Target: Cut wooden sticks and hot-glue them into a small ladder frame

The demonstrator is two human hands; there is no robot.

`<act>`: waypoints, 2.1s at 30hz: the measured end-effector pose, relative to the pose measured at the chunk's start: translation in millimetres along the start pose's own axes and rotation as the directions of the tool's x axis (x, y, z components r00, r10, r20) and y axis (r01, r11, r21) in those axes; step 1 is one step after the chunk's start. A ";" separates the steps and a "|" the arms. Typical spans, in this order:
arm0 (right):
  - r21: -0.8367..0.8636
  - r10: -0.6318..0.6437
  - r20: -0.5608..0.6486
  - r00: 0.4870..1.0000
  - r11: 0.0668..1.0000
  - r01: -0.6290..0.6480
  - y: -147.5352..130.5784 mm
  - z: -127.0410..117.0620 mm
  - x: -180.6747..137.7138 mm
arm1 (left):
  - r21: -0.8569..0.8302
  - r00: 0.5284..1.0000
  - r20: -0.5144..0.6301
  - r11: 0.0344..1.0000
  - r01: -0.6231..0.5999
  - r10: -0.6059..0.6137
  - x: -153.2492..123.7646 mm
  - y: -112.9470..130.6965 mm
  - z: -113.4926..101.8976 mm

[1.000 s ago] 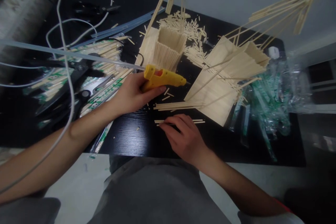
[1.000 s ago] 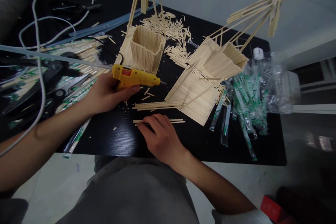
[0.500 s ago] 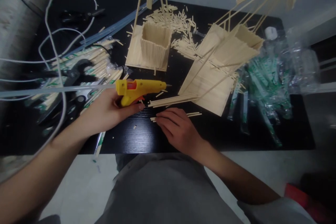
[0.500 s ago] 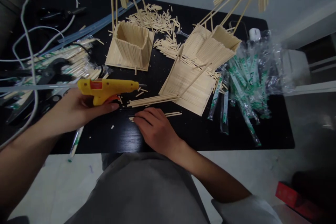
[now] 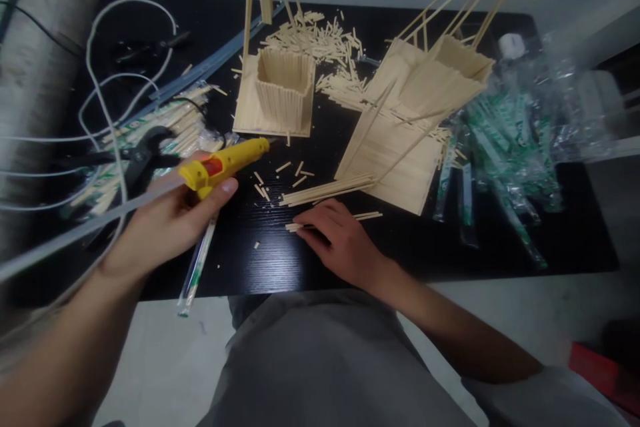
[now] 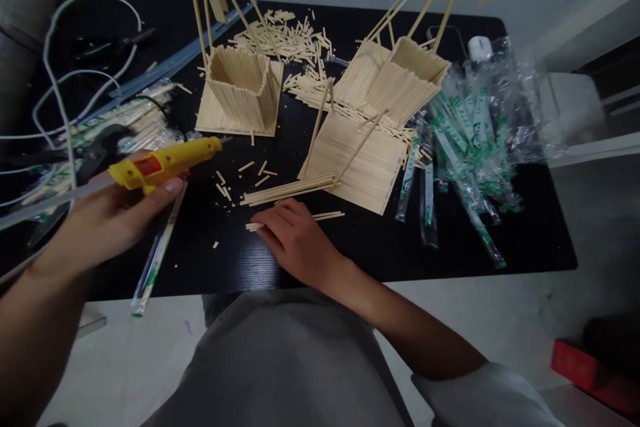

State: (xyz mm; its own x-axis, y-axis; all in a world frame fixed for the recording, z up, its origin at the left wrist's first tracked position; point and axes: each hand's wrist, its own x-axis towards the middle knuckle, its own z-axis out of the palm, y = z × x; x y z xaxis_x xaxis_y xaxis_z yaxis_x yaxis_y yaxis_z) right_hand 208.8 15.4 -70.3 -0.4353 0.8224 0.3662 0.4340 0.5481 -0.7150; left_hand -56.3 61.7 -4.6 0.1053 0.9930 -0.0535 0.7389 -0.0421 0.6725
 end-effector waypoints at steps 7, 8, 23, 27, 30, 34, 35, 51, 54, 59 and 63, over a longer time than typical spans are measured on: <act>0.053 0.009 -0.013 1.000 0.999 -0.009 1.4 -0.5 1.0 | 0.313 0.999 -0.027 0.950 -0.017 0.027 12.6 4.8 -18.0; 0.055 0.016 -0.007 1.000 0.998 -0.015 1.3 -0.7 1.1 | 0.324 0.999 -0.034 0.946 0.005 0.007 14.7 5.2 -19.7; 0.007 0.000 0.015 1.000 1.000 0.000 0.5 2.3 1.0 | 0.225 0.985 -0.053 0.959 0.174 -0.166 57.0 31.2 -34.2; -0.004 0.013 0.019 1.000 1.000 -0.013 0.5 3.0 0.5 | 0.304 0.984 -0.176 0.948 0.093 -0.040 81.6 57.8 -45.2; -0.001 0.028 0.015 1.000 1.000 -0.028 -0.2 3.0 0.3 | 0.448 0.985 -0.165 0.894 0.027 0.052 103.0 73.6 -45.2; -0.002 0.019 0.010 1.000 1.000 -0.019 0.4 3.9 0.3 | 0.516 0.988 -0.096 0.855 -0.053 0.119 123.9 77.5 -35.9; -0.002 0.014 0.008 1.000 1.000 -0.014 0.6 4.2 0.4 | 0.517 0.988 -0.090 0.854 -0.061 0.125 126.8 76.6 -33.0; 0.016 0.009 0.002 1.000 1.000 -0.009 1.5 4.4 1.3 | 0.245 0.980 0.007 0.950 -0.195 0.199 -12.2 25.4 -12.2; 0.005 0.016 0.005 1.000 1.000 -0.016 1.2 4.7 0.8 | 0.147 0.978 0.078 0.968 -0.201 0.192 -32.5 7.1 9.6; -0.006 0.017 0.000 1.000 1.000 -0.017 0.4 4.2 0.3 | 0.010 0.942 0.168 0.954 -0.298 0.292 -43.2 2.1 39.9; -0.007 0.009 0.000 1.000 1.000 -0.009 0.8 3.9 -0.2 | 0.052 0.944 0.108 0.946 -0.319 0.312 -38.7 3.0 52.0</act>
State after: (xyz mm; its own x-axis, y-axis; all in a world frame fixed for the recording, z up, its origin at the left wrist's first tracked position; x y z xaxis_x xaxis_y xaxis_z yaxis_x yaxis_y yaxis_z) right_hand 206.2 15.0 -73.2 -0.4313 0.8272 0.3603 0.4433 0.5420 -0.7139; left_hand -23.5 17.5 -38.9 0.4020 0.9122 0.0795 0.7006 -0.3624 0.6147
